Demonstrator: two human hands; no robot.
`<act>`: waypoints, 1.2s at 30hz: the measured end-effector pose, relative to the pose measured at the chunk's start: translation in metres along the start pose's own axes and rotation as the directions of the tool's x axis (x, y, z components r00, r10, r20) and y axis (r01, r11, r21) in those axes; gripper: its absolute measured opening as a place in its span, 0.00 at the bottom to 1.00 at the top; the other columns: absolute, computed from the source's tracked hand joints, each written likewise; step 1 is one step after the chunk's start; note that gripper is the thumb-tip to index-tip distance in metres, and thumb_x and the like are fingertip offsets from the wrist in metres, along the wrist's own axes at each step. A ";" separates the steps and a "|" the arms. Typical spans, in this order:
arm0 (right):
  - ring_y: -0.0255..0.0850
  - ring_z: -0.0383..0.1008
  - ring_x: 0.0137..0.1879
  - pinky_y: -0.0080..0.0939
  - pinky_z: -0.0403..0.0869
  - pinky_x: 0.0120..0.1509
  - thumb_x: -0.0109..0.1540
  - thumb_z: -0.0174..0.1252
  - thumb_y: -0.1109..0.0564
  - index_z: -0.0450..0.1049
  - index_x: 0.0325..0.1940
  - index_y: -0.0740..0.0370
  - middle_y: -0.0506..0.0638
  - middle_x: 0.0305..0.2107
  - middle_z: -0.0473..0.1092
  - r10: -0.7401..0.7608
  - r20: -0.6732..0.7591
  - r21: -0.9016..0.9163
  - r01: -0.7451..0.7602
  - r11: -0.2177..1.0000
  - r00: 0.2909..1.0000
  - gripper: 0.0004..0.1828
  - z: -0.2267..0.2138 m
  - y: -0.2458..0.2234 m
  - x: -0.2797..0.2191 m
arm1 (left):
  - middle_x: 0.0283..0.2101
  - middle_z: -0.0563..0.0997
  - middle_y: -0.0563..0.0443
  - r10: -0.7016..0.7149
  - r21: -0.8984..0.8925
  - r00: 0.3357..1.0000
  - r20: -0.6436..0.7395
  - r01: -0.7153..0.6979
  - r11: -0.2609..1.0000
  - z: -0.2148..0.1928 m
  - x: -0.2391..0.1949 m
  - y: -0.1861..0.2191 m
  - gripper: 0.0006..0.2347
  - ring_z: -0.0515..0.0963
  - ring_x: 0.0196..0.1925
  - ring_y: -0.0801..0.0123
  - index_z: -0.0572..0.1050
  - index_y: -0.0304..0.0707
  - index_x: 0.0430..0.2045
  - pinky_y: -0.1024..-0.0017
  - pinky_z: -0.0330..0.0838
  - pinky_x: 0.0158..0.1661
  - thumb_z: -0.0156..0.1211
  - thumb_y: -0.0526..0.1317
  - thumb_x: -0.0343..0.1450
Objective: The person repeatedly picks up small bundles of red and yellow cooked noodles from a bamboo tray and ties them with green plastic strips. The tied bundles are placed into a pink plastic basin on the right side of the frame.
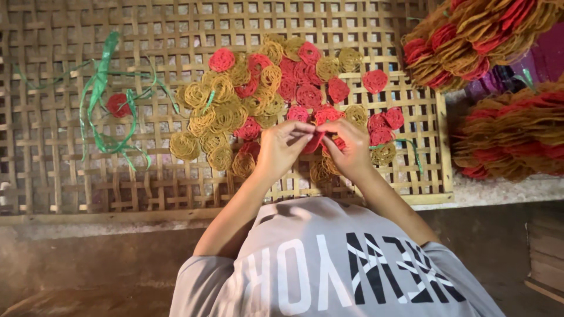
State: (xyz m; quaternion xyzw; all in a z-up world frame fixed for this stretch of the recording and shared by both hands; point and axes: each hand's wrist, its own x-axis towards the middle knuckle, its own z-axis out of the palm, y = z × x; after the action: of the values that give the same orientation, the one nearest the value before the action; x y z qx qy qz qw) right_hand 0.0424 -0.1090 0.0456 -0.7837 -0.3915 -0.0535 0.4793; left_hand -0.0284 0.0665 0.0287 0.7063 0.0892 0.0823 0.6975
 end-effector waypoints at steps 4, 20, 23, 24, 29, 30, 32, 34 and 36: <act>0.46 0.80 0.47 0.41 0.76 0.53 0.60 0.63 0.69 0.76 0.43 0.65 0.56 0.39 0.77 0.045 -0.025 0.045 -0.044 0.998 0.999 0.09 0.000 0.016 -0.003 | 0.36 0.85 0.47 0.095 0.394 0.993 0.076 -0.117 0.912 -0.005 0.010 0.022 0.06 0.80 0.29 0.64 0.82 0.35 0.38 0.69 0.74 0.32 0.67 0.30 0.69; 0.47 0.73 0.60 0.42 0.70 0.64 0.57 0.56 0.74 0.75 0.48 0.69 0.58 0.53 0.72 0.066 -0.153 -0.040 -0.073 0.996 0.986 0.16 -0.025 0.044 0.023 | 0.28 0.81 0.47 0.253 0.534 0.931 0.262 -0.358 0.766 0.008 0.086 0.056 0.09 0.84 0.33 0.54 0.65 0.41 0.38 0.58 0.76 0.32 0.61 0.35 0.71; 0.43 0.72 0.63 0.44 0.69 0.70 0.60 0.63 0.70 0.70 0.58 0.71 0.54 0.55 0.71 0.130 -0.175 0.239 -0.086 0.967 0.976 0.22 -0.014 0.041 0.025 | 0.28 0.82 0.48 0.213 0.513 0.936 0.282 -0.334 0.791 0.011 0.095 0.064 0.11 0.85 0.33 0.55 0.64 0.42 0.38 0.59 0.77 0.31 0.62 0.36 0.70; 0.41 0.73 0.61 0.44 0.70 0.69 0.58 0.66 0.68 0.68 0.57 0.70 0.53 0.53 0.70 0.162 -0.184 0.316 -0.098 0.944 0.969 0.24 -0.007 0.043 0.028 | 0.28 0.82 0.49 0.201 0.514 0.931 0.304 -0.338 0.788 0.012 0.099 0.066 0.11 0.85 0.32 0.55 0.64 0.42 0.38 0.59 0.76 0.31 0.62 0.35 0.69; 0.39 0.77 0.50 0.45 0.73 0.66 0.64 0.63 0.70 0.77 0.47 0.68 0.52 0.42 0.76 0.246 -0.300 0.363 -0.128 0.923 0.922 0.08 0.009 0.071 0.035 | 0.26 0.81 0.46 0.086 0.607 0.934 0.346 -0.293 0.739 0.016 0.122 0.068 0.11 0.84 0.30 0.52 0.64 0.42 0.39 0.57 0.75 0.31 0.62 0.36 0.70; 0.39 0.78 0.49 0.46 0.73 0.68 0.64 0.62 0.71 0.78 0.46 0.68 0.52 0.41 0.77 0.167 -0.344 0.276 -0.070 0.959 0.924 0.07 0.010 0.078 0.036 | 0.26 0.81 0.46 0.052 0.604 0.936 0.349 -0.267 0.751 0.016 0.130 0.062 0.11 0.84 0.30 0.52 0.64 0.41 0.39 0.57 0.75 0.32 0.63 0.37 0.70; 0.38 0.78 0.46 0.43 0.72 0.70 0.65 0.62 0.72 0.79 0.45 0.68 0.51 0.39 0.77 0.145 -0.399 0.307 -0.017 0.952 0.905 0.06 0.010 0.090 0.037 | 0.30 0.82 0.45 0.060 0.509 0.923 0.381 -0.264 0.819 0.013 0.152 0.045 0.10 0.85 0.35 0.54 0.66 0.41 0.40 0.60 0.77 0.36 0.62 0.35 0.70; 0.35 0.76 0.44 0.38 0.72 0.68 0.66 0.61 0.72 0.78 0.45 0.68 0.51 0.40 0.76 0.264 -0.417 0.531 -0.002 0.847 0.870 0.05 0.008 0.099 0.039 | 0.38 0.84 0.45 0.162 0.309 0.892 0.422 -0.310 0.899 0.009 0.179 0.021 0.09 0.87 0.43 0.55 0.69 0.41 0.41 0.64 0.83 0.44 0.60 0.32 0.70; 0.33 0.76 0.43 0.33 0.73 0.56 0.65 0.61 0.71 0.78 0.44 0.68 0.50 0.38 0.75 0.363 -0.383 0.526 -0.122 0.842 0.850 0.05 0.003 0.105 0.038 | 0.47 0.81 0.43 0.062 0.682 0.930 0.362 -0.309 0.663 -0.006 0.196 -0.010 0.14 0.80 0.53 0.52 0.73 0.45 0.45 0.61 0.77 0.51 0.56 0.27 0.68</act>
State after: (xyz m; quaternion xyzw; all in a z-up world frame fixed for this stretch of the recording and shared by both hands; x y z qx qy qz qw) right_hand 0.1375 -0.1091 -0.0129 -0.6467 -0.1592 -0.0785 0.7418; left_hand 0.1600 0.1196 0.0169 0.9337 -0.0686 0.0006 0.3514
